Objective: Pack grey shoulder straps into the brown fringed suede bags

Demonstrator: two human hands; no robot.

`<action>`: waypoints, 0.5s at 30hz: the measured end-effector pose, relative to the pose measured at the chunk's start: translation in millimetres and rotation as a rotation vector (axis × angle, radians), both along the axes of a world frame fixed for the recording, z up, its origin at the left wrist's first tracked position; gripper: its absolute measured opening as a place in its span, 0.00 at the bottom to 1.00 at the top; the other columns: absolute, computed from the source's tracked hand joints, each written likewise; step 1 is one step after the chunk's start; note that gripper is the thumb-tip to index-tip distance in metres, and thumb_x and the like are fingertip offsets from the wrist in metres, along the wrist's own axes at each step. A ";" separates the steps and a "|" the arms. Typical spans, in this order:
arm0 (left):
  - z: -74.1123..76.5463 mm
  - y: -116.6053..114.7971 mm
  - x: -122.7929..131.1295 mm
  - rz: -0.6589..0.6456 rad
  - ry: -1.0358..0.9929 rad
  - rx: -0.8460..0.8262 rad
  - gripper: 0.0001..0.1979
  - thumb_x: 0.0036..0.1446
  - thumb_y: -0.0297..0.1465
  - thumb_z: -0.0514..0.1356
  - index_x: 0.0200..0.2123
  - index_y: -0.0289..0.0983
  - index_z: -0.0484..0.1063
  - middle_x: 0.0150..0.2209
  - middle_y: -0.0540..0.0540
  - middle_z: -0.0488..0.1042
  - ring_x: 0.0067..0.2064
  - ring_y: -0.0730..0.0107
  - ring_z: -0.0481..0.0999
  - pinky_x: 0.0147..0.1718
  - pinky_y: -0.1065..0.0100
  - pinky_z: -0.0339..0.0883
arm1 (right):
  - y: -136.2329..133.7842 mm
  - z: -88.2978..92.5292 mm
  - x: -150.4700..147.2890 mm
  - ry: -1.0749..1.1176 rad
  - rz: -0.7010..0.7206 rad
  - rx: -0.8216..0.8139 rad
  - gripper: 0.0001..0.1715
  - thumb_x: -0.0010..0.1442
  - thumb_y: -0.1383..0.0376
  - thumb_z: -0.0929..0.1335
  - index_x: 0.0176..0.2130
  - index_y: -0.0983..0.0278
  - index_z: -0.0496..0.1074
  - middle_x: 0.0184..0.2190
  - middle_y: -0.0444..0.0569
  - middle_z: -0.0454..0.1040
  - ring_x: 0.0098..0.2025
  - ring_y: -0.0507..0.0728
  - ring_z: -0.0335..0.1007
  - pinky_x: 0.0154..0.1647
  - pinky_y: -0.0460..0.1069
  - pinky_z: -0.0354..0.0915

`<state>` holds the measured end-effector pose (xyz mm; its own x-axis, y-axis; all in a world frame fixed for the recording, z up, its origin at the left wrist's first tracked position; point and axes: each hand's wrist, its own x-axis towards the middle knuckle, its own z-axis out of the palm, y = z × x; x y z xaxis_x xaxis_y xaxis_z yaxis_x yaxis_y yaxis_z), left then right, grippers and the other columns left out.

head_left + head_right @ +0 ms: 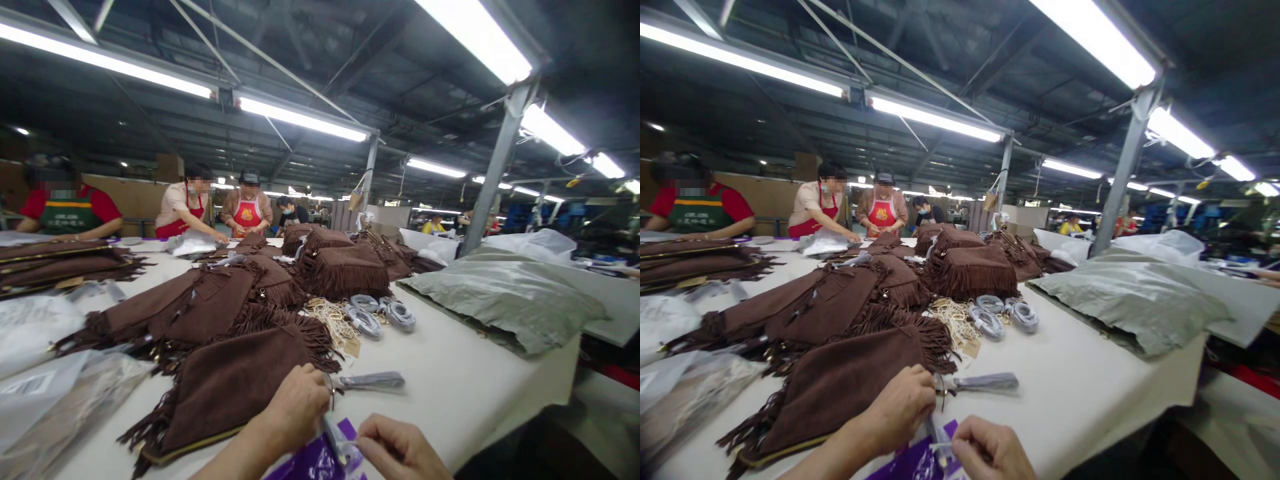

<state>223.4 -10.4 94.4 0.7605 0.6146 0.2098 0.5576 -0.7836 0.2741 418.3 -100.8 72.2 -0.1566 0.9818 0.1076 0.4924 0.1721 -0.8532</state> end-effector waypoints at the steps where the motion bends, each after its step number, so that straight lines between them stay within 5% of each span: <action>1: -4.1 10.0 6.3 0.026 0.007 0.005 0.09 0.55 0.24 0.56 0.26 0.37 0.74 0.35 0.41 0.76 0.41 0.58 0.70 0.41 0.62 0.62 | 3.3 0.3 4.7 0.000 -0.016 0.006 0.23 0.58 0.46 0.66 0.27 0.62 0.70 0.20 0.39 0.57 0.24 0.52 0.51 0.25 0.46 0.51; 6: -9.8 37.9 20.8 0.101 -0.063 -0.022 0.10 0.54 0.21 0.54 0.32 0.38 0.74 0.38 0.44 0.76 0.42 0.61 0.71 0.42 0.64 0.63 | 16.5 -11.3 20.1 0.003 -0.063 0.016 0.21 0.61 0.49 0.64 0.27 0.62 0.65 0.19 0.37 0.52 0.23 0.51 0.48 0.24 0.47 0.47; 9: -13.7 40.7 18.8 0.100 -0.108 -0.025 0.12 0.47 0.20 0.55 0.34 0.38 0.72 0.38 0.46 0.76 0.46 0.61 0.70 0.51 0.59 0.59 | 29.0 -14.6 18.9 -0.036 -0.057 0.127 0.17 0.63 0.53 0.63 0.28 0.61 0.65 0.22 0.40 0.60 0.26 0.53 0.59 0.27 0.46 0.55; 11: -20.0 40.2 15.8 0.071 -0.162 -0.045 0.16 0.45 0.18 0.55 0.37 0.39 0.70 0.39 0.47 0.76 0.48 0.62 0.70 0.59 0.54 0.51 | 41.7 -12.5 13.7 -0.106 -0.028 0.212 0.12 0.62 0.61 0.63 0.28 0.61 0.67 0.35 0.48 0.72 0.39 0.57 0.68 0.41 0.47 0.62; 13: -26.8 39.4 12.9 0.043 -0.233 -0.074 0.20 0.45 0.18 0.54 0.42 0.39 0.67 0.42 0.48 0.75 0.49 0.64 0.71 0.63 0.52 0.43 | 56.5 -8.8 7.1 -0.220 0.005 0.198 0.07 0.58 0.69 0.64 0.29 0.62 0.70 0.53 0.53 0.69 0.52 0.61 0.67 0.53 0.50 0.59; 15: -31.6 38.6 10.7 0.039 -0.295 -0.086 0.23 0.45 0.19 0.54 0.46 0.39 0.64 0.45 0.47 0.74 0.50 0.65 0.71 0.65 0.52 0.40 | 70.7 -5.3 2.1 -0.367 0.031 0.124 0.09 0.56 0.72 0.64 0.31 0.62 0.72 0.54 0.54 0.69 0.52 0.61 0.68 0.53 0.50 0.60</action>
